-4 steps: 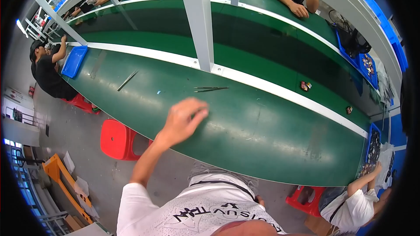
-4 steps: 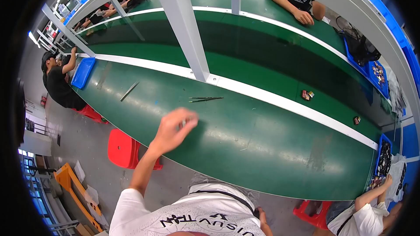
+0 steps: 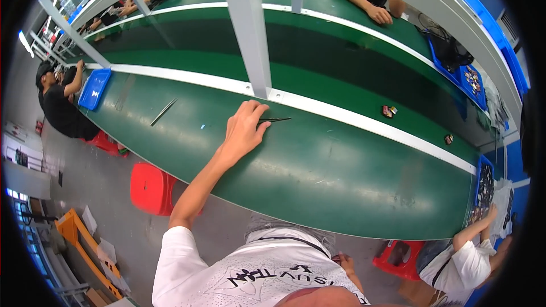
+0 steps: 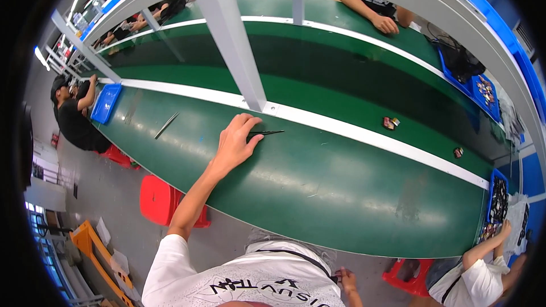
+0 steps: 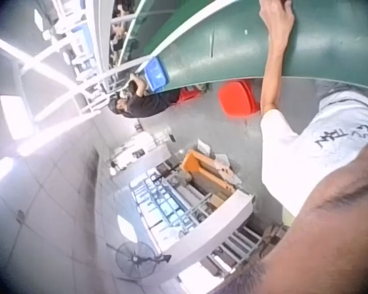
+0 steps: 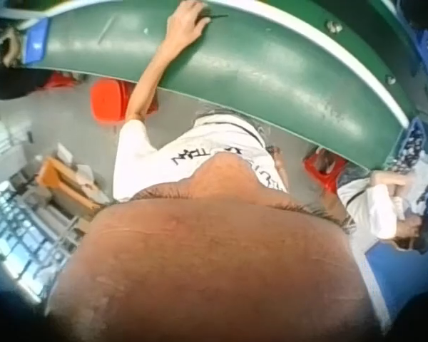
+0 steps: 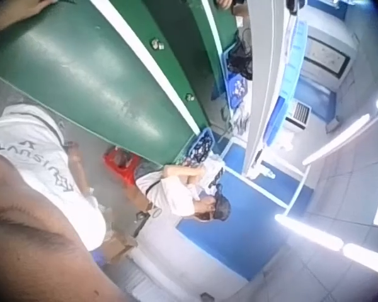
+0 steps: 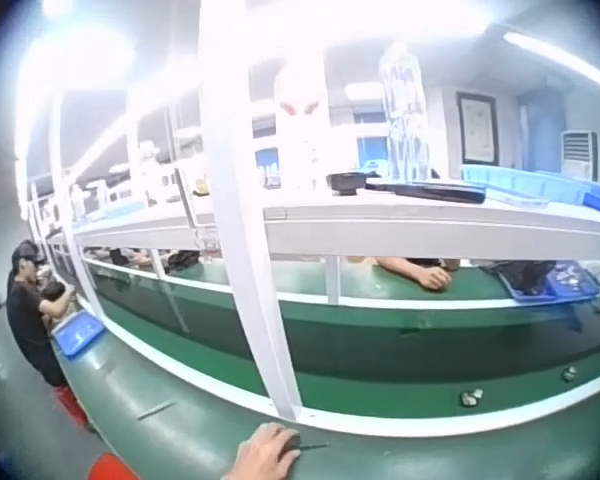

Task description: Inspecting and assembling small electronic components using tweezers at a factory workbench.

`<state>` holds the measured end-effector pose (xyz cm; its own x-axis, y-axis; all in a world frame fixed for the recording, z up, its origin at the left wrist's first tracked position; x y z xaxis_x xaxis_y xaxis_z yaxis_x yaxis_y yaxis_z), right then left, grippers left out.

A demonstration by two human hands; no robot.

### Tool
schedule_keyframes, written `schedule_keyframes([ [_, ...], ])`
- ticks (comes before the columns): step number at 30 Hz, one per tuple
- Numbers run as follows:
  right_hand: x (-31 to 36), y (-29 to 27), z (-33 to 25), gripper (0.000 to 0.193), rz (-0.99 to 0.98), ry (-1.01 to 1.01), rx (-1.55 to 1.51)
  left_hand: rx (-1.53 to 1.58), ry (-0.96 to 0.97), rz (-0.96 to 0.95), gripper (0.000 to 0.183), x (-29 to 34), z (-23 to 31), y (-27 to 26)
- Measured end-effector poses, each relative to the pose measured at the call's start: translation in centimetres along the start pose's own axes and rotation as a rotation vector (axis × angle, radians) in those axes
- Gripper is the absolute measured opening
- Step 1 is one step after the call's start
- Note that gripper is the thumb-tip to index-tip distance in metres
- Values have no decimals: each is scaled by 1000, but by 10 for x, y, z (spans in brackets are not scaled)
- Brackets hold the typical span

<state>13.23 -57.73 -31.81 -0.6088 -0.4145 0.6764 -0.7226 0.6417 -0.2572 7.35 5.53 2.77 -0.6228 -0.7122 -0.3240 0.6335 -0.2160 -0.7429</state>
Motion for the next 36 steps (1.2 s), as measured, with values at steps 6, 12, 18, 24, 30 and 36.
schedule_keyframes([
  [6, 19, -19, -103, 33, -168, -213, 737, -102, 83, 25, 16, -19, -7, 24],
  [12, 122, 10, -325, 34, -698, -669, 449, -52, 156, -22, 13, -13, 9, 27],
  [18, 71, 0, -463, 29, -380, -828, 84, 516, 14, -328, 12, 2, 87, 63],
  [24, -34, 43, -516, 37, -136, -1116, -227, 538, 135, -433, 10, 12, 174, 110],
  [30, -94, -9, -503, 36, 134, -1049, -381, 528, 90, -540, 22, -27, 171, 148],
  [36, -113, -37, -498, 41, 227, -1101, -561, 570, -225, -392, 19, -107, 138, 236],
])
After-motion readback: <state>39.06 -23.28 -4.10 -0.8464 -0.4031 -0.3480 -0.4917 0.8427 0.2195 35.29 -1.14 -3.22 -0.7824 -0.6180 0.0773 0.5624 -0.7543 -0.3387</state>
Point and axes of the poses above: each hand's wrist, its own x-axis away from the middle knuckle, its own y-axis out of the palm, z = x × y, the point moved 7 cm from there along -x, towards the middle knuckle, and after that the axes turned 14 degrees about -y, right-handed, at the moved point
